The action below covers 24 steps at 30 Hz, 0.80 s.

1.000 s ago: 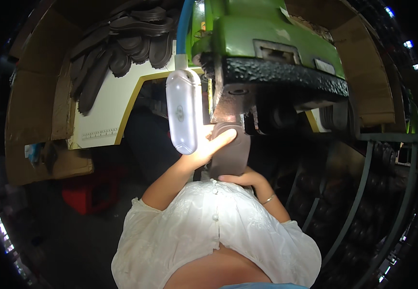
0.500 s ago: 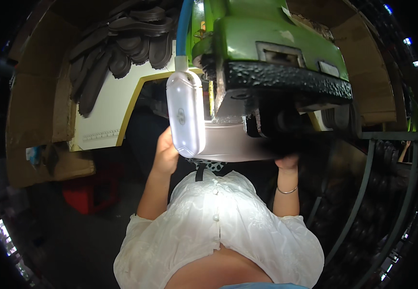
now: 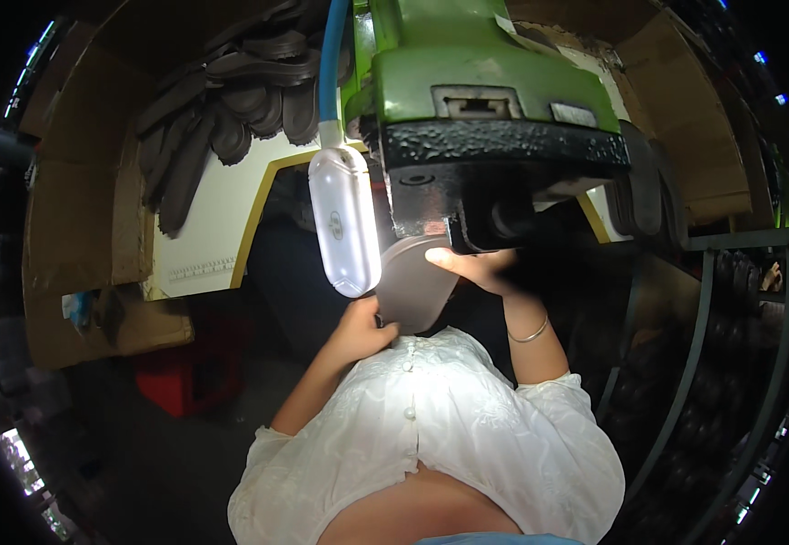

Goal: The person sits at a workbench and repeatedly picks up dark shoe soles or insoles from a pile. They hold each item against a rotating grinding wheel on a green machine to smooth the edges, then place the processed item onto a separate stack on the table.

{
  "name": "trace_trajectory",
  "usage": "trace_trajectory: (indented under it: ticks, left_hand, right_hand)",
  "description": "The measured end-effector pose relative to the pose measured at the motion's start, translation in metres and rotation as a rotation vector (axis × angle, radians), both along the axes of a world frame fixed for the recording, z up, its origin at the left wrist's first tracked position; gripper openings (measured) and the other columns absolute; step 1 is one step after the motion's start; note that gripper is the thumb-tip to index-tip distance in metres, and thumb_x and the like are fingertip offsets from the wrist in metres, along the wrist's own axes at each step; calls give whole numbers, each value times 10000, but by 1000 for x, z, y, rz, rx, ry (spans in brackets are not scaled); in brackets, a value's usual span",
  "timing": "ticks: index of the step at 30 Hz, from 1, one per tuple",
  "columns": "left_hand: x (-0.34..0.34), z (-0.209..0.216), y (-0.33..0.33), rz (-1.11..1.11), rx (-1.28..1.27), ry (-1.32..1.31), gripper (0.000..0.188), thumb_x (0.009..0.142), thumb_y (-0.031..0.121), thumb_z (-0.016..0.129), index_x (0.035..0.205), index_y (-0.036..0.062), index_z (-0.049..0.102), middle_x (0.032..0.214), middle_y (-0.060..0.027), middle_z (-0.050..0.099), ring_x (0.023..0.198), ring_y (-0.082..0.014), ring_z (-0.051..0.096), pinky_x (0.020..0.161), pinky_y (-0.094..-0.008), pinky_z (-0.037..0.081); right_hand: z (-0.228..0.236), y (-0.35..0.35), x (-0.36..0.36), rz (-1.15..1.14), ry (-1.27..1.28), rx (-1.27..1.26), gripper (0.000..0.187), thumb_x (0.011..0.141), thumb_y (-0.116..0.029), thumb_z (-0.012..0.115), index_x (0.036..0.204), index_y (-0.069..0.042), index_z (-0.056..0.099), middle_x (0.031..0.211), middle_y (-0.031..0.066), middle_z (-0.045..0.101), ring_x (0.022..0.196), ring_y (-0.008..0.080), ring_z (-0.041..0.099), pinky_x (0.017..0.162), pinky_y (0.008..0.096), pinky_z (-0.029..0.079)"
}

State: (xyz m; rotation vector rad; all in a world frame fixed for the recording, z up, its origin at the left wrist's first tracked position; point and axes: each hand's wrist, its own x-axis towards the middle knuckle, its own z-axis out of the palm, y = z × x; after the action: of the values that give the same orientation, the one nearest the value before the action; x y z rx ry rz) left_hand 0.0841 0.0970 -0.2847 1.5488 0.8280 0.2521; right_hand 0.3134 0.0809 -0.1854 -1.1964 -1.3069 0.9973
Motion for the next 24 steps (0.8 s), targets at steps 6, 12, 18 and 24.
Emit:
trace_trajectory:
  ticks: [6,12,18,24]
  left_hand:
    - [63,82,22,258,96,-373,271,822,170,625,1016,-14,586,916,-73,619,843,-131,574,757,-255,460]
    - [66,78,25,283,50,-273,244,860,177,580,1017,-9,584,902,-50,615,810,-101,559,735,-238,452]
    - [55,73,20,277,-90,-293,214,890,142,528,1043,-4,558,900,-32,594,828,-85,540,747,-224,435]
    - [55,65,10,401,-88,-556,336,864,72,544,1181,-6,466,1006,-37,566,812,-58,521,698,-189,436]
  right_hand:
    - [-8,6,-3,44,123,79,425,683,13,710,1070,-12,535,1019,58,588,950,123,544,830,276,447]
    - [-54,-43,20,337,77,-328,486,728,-180,712,1121,41,530,1013,93,606,950,161,550,832,295,440]
    - [-64,-101,105,-27,311,-388,336,746,-121,668,1017,50,567,903,93,625,781,136,595,718,260,484]
    - [-46,-60,94,-467,557,152,294,819,-82,581,1083,31,518,980,109,605,885,162,587,811,272,462]
